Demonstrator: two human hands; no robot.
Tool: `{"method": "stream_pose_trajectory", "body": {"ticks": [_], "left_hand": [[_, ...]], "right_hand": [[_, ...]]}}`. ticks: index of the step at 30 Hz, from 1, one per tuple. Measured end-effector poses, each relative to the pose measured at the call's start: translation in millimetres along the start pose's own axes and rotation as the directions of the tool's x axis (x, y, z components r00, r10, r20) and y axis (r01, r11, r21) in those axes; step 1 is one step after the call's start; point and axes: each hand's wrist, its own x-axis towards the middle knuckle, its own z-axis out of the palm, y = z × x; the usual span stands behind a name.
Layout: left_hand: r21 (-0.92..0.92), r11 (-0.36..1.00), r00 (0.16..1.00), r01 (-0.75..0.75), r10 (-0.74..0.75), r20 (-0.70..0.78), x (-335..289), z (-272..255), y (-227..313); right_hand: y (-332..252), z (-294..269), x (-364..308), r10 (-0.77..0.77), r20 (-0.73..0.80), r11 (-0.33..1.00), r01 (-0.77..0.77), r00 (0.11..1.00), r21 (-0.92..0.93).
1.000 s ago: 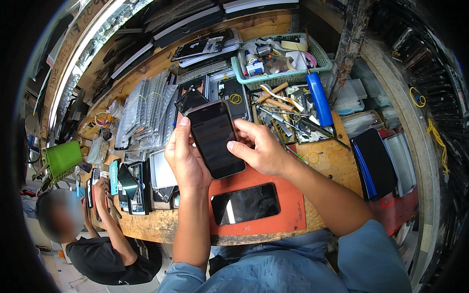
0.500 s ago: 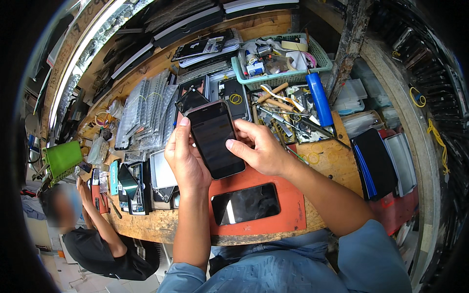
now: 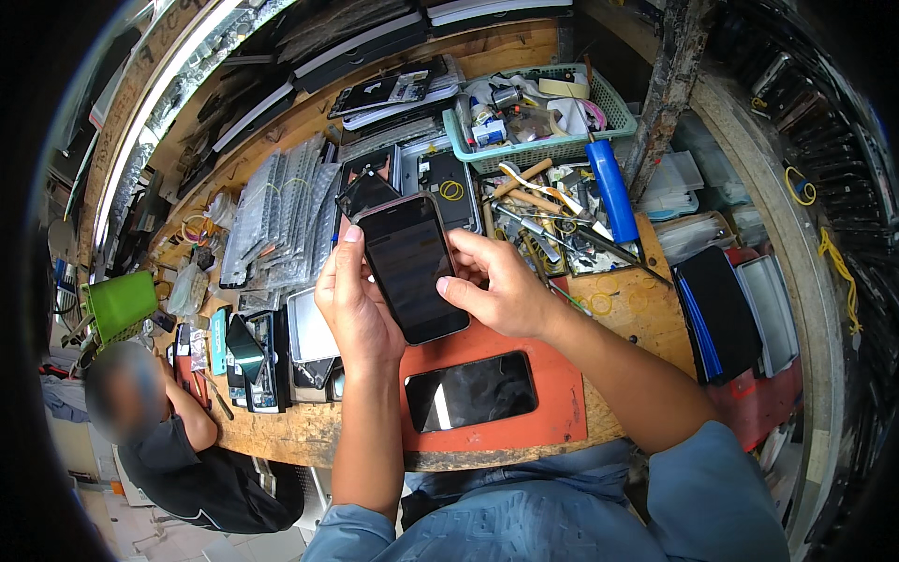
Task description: The person holds a smartphone with both hands and repeatedly taps and swipes the screen. The device remains in hand throughout the clip, and no tools are used. The background shows a cluttered electronics repair workspace with parts and tools.
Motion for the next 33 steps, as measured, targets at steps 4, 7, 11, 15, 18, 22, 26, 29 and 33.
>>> {"method": "stream_pose_trajectory", "body": {"ticks": [4, 7, 11, 15, 18, 22, 26, 29, 33], "left_hand": [[-0.001, 1.000, 1.000, -0.003, 0.003, -0.008, -1, 2, 1], [-0.003, 1.000, 1.000, -0.019, 0.019, 0.013, 0, -1, -1], [0.003, 1.000, 1.000, -0.015, 0.015, 0.003, 0, 1, 0], [0.011, 1.000, 1.000, -0.015, 0.015, 0.011, 1, -3, -2], [0.010, 1.000, 1.000, -0.017, 0.017, 0.009, 1, -3, -2], [0.012, 1.000, 0.999, -0.003, 0.004, -0.034, -1, 6, 2], [0.007, 1.000, 1.000, -0.012, 0.012, 0.003, 1, -2, -2], [0.007, 1.000, 1.000, -0.021, 0.021, 0.010, 1, -3, -2], [0.012, 1.000, 1.000, -0.016, 0.016, -0.003, 0, 2, 0]], "right_hand": [[-5, 1, 0, 0.004, -0.001, 1.000, -0.004, 1.000, 0.007], [-2, 1, 0, -0.003, -0.008, 1.000, 0.003, 1.000, -0.016], [0, -3, -1, 0.052, 0.028, 0.999, -0.052, 0.998, -0.010], [-1, -3, -1, 0.049, 0.035, 0.999, -0.048, 0.998, -0.008], [0, -2, -1, 0.038, 0.019, 0.999, -0.038, 0.999, -0.015], [0, 2, 1, -0.007, -0.021, 1.000, 0.007, 1.000, -0.006], [2, 2, 1, -0.028, -0.022, 1.000, 0.028, 0.999, -0.008], [-5, 2, 1, -0.018, -0.018, 1.000, 0.018, 1.000, -0.002], [-2, 2, 1, -0.004, -0.022, 1.000, 0.005, 1.000, 0.008]]}}
